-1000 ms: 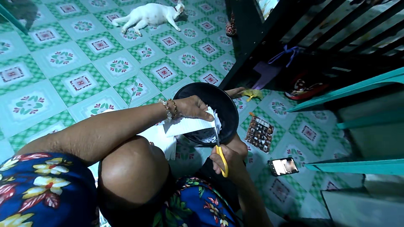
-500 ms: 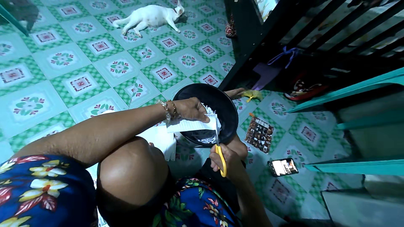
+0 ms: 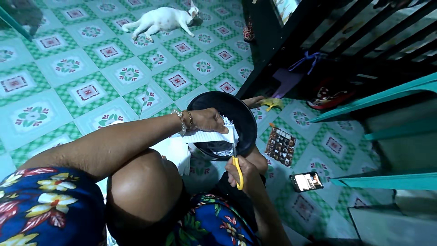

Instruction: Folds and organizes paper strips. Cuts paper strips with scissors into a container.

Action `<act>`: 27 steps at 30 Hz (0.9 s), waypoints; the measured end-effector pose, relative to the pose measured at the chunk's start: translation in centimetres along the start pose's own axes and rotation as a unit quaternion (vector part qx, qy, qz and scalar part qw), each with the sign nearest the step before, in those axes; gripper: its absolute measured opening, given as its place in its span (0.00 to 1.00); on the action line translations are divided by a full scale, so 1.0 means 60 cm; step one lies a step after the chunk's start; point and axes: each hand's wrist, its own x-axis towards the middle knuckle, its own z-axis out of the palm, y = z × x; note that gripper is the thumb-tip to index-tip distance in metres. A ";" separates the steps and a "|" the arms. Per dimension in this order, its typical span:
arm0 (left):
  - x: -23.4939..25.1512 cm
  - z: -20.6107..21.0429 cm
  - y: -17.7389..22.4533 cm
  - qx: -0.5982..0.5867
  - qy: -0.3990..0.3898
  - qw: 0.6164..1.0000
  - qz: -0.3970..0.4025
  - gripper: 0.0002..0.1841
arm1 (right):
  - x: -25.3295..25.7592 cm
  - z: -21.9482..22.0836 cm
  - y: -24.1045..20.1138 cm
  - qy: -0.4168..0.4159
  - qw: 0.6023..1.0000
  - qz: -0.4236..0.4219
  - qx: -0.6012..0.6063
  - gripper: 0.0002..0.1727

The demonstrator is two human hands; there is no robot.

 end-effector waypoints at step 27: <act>0.003 -0.002 -0.011 -0.005 0.025 1.000 0.010 0.18 | 0.009 -0.011 0.008 -0.044 0.998 -0.007 0.049 0.09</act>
